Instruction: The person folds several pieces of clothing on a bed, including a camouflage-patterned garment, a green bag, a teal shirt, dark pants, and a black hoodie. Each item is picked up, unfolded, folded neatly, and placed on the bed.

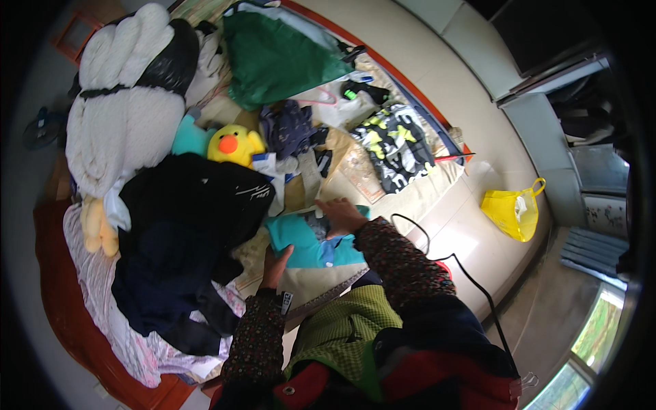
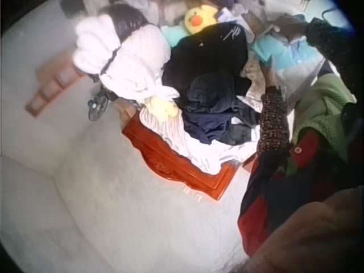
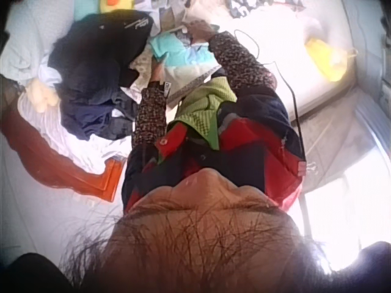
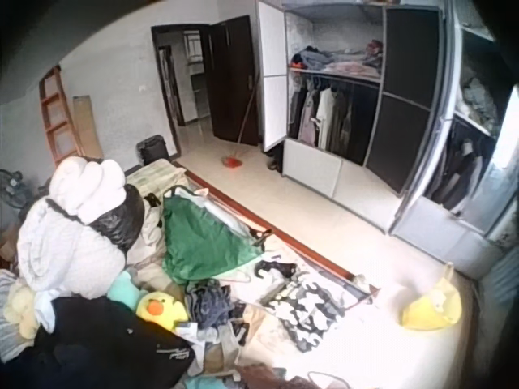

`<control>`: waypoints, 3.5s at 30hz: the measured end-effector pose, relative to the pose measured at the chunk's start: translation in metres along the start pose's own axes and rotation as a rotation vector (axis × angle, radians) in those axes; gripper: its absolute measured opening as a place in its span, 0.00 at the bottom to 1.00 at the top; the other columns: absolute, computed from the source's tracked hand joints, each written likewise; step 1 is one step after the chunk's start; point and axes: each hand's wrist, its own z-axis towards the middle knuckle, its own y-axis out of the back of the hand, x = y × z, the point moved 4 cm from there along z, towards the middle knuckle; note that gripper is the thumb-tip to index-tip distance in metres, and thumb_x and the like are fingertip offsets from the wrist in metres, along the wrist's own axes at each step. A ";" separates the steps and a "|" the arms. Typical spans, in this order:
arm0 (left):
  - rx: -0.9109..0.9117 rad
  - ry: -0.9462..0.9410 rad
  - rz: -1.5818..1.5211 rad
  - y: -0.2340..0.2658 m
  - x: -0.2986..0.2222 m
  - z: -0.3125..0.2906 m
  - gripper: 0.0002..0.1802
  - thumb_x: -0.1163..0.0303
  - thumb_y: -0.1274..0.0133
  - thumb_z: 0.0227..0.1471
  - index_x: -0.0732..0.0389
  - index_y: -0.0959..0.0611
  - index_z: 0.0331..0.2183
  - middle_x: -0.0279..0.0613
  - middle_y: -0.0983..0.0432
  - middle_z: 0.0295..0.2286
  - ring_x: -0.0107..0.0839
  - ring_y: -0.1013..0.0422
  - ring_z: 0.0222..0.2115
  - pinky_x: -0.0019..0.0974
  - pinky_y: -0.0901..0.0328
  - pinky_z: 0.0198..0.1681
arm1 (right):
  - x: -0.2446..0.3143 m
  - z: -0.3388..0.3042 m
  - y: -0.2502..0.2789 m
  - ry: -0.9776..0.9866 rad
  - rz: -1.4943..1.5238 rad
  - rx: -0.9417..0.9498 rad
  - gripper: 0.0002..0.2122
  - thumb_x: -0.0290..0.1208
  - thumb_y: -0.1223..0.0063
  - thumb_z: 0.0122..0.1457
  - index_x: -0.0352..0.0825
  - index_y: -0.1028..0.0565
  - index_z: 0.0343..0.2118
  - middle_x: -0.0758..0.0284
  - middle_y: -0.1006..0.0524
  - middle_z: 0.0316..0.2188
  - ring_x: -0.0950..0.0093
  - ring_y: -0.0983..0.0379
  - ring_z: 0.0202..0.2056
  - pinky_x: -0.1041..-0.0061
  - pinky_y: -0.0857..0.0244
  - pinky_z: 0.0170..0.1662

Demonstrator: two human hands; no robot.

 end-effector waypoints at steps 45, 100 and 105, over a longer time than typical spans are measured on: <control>-0.992 -0.469 0.879 0.141 -0.110 -0.126 0.22 0.73 0.42 0.40 0.63 0.23 0.42 0.50 0.26 0.41 0.49 0.30 0.43 0.44 0.35 0.47 | -0.227 -0.066 0.114 -0.692 -0.534 -0.483 0.33 0.49 0.54 0.60 0.53 0.51 0.67 0.58 0.55 0.67 0.54 0.56 0.65 0.44 0.54 0.61; -0.813 -0.127 0.880 0.226 0.044 -0.160 0.57 0.58 0.31 0.32 0.54 0.42 0.62 0.50 0.35 0.52 0.47 0.40 0.55 0.67 0.51 0.57 | 0.215 -0.216 0.316 0.545 0.534 -0.993 0.26 0.36 0.43 0.52 0.28 0.31 0.53 0.57 0.27 0.49 0.66 0.32 0.50 0.65 0.41 0.57; -0.816 -0.294 0.645 0.228 0.067 -0.128 0.18 0.62 0.41 0.45 0.64 0.21 0.36 0.44 0.22 0.26 0.45 0.26 0.29 0.51 0.37 0.34 | 0.240 -0.267 0.378 0.775 -0.213 -1.253 0.36 0.32 0.35 0.47 0.26 0.39 0.58 0.53 0.34 0.56 0.64 0.37 0.56 0.64 0.49 0.62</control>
